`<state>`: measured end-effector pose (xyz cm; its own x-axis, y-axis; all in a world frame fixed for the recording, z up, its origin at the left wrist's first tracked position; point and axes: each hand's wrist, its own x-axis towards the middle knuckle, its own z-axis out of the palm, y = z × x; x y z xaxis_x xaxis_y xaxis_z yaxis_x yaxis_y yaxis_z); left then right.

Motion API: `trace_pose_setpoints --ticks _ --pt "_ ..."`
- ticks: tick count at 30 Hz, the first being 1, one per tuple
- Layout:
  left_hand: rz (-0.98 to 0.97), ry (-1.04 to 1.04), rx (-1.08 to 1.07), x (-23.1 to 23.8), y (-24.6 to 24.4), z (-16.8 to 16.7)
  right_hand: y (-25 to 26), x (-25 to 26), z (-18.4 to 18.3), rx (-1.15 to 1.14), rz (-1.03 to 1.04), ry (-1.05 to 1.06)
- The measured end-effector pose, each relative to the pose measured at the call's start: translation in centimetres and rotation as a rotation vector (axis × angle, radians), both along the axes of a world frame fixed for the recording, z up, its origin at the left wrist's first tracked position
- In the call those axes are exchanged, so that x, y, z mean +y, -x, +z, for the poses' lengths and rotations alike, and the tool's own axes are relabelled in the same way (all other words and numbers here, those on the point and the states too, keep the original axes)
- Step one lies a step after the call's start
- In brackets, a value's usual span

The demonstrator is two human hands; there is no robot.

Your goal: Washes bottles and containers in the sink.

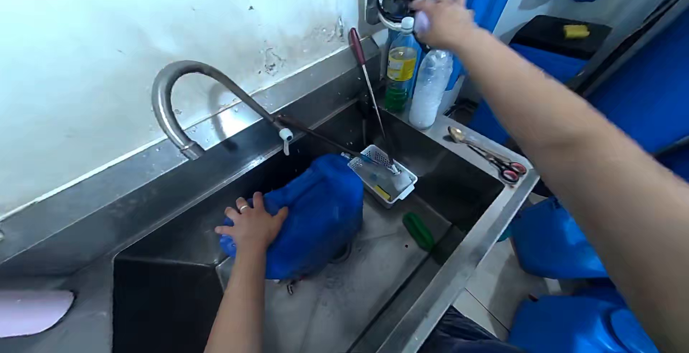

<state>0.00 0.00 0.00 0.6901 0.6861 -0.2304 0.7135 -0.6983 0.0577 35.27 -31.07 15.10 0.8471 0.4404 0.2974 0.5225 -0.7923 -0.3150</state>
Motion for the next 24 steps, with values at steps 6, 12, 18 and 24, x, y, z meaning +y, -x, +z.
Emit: trace_pose_setpoints --ticks 6,12,18,24 --pt "-0.231 0.045 -0.156 -8.0 -5.0 2.3 2.4 -0.8 -0.3 0.057 0.295 0.073" --pt "-0.452 0.077 -0.79 -17.9 -14.6 3.1 6.2 -4.1 -3.0 0.154 0.533 -0.802" --pt "-0.914 -0.429 -0.212 -18.9 -18.1 8.4 7.3 -5.7 -23.8 1.039 -0.011 -1.466" --pt "-0.972 -0.597 0.154 -22.0 -20.1 11.6 9.5 -3.2 -25.8 1.566 0.011 -1.722"
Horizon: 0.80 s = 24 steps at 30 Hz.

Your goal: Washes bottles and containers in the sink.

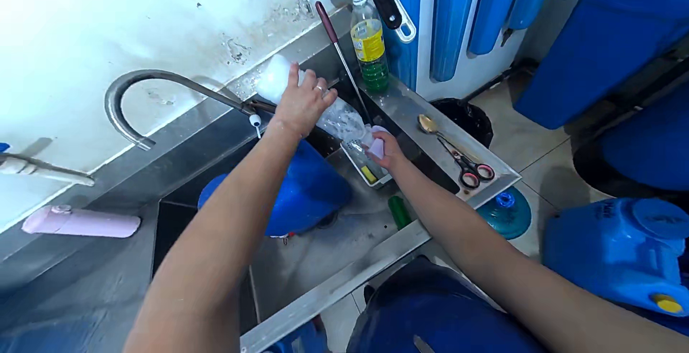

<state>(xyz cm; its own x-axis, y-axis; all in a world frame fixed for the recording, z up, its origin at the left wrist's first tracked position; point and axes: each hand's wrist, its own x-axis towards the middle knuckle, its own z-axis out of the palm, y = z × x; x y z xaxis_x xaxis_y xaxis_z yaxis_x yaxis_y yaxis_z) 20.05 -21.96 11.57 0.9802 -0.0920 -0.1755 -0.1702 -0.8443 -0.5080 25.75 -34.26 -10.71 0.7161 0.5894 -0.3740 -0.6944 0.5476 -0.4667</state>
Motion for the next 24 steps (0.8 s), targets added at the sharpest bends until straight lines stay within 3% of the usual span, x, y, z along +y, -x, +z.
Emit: trace_pose_setpoints --ticks 9,24 --pt "0.129 -0.164 0.007 -0.3 2.3 4.7 -0.5 0.6 -2.3 0.103 0.16 -0.146" --pt "0.206 -0.079 0.087 0.9 1.5 2.8 -1.5 0.0 -2.4 0.085 0.197 -0.126"
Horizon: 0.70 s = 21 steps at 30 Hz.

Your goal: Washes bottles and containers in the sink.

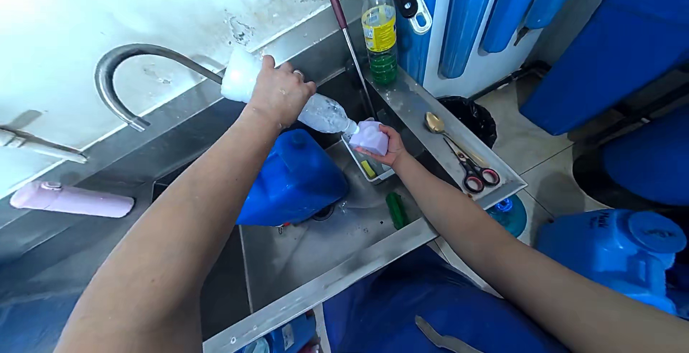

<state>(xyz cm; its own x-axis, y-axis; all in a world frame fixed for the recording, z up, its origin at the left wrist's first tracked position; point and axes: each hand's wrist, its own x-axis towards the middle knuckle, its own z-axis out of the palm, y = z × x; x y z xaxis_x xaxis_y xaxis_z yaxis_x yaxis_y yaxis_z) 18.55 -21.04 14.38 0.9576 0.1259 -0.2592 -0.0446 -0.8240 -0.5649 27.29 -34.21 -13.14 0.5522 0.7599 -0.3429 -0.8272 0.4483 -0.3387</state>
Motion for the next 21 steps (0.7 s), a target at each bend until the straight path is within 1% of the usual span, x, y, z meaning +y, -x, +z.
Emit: trace_pose_setpoints --ticks 7,11,13,14,15,17,19,20,21 --pt "-0.058 0.009 -0.03 1.4 -0.1 -1.4 -0.8 0.4 -0.7 -0.023 0.013 -0.012" --pt "0.014 0.043 -0.008 1.5 -1.1 -1.4 -1.0 0.2 -0.7 -0.026 0.022 -0.024" --pt "0.08 0.114 -0.035 1.8 -1.8 -1.8 -1.0 0.1 -1.4 -0.04 0.024 -0.052" --pt "0.132 0.199 -0.066 2.0 -2.2 -2.2 -1.1 0.1 -1.4 -0.066 0.037 -0.025" --pt "0.197 0.33 -0.111 2.3 -2.7 -2.7 -1.1 0.3 -1.4 -0.109 0.054 0.052" --pt "0.354 0.674 -0.212 2.6 -3.9 -4.3 -1.1 0.9 -1.3 -0.251 0.069 0.342" --pt "0.505 1.001 -0.313 2.2 -4.7 -6.3 -1.4 0.9 -1.8 -0.459 0.084 0.564" --pt "0.563 1.084 -0.349 1.9 -4.7 -7.3 -1.9 0.4 -1.8 -0.583 0.129 0.612" --pt "0.604 1.083 -0.365 1.7 -4.3 -8.0 -2.7 -0.3 -1.1 -0.689 0.185 0.631"
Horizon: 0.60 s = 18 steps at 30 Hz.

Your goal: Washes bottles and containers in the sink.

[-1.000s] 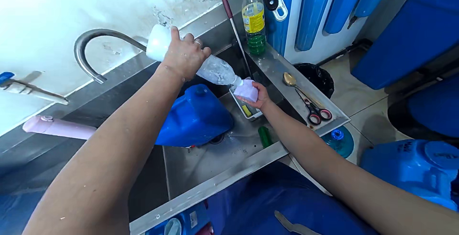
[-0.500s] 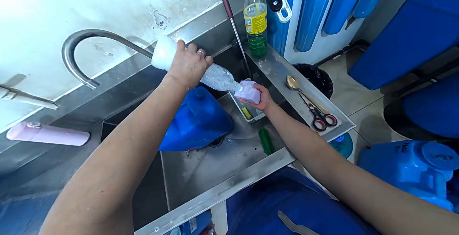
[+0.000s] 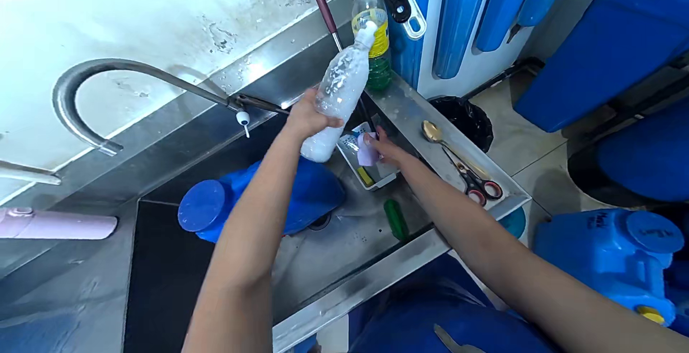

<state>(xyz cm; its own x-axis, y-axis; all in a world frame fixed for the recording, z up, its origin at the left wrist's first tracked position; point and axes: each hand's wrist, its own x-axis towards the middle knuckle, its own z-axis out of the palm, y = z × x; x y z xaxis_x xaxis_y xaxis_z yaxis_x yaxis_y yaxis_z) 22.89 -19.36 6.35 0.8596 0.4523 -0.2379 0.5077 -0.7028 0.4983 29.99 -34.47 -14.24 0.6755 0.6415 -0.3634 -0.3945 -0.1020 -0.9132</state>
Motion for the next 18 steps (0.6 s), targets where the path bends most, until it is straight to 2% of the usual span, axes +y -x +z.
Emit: trace_pose_setpoints --ticks 2,4,7,11,15,18 --pt "0.019 -0.174 0.06 -0.1 1.8 -0.9 -1.7 -1.2 2.3 -0.092 0.02 -0.027" --pt "-0.02 -0.378 0.12 -0.5 4.9 -1.5 -2.4 -2.0 5.9 -0.014 0.049 -0.038" --pt "-0.075 -0.561 0.084 -1.7 9.7 -3.1 -1.9 0.3 8.2 -0.06 0.163 0.046" --pt "0.039 -0.498 -0.026 -1.7 14.5 -3.4 1.3 3.8 12.8 -0.267 0.193 0.0" --pt "0.113 -0.698 -0.264 -1.3 19.1 -3.5 3.0 6.5 16.1 -0.365 0.317 -0.092" --pt "0.16 -0.598 -0.268 -0.6 22.1 -3.3 5.9 8.4 17.4 -0.428 0.286 -0.056"
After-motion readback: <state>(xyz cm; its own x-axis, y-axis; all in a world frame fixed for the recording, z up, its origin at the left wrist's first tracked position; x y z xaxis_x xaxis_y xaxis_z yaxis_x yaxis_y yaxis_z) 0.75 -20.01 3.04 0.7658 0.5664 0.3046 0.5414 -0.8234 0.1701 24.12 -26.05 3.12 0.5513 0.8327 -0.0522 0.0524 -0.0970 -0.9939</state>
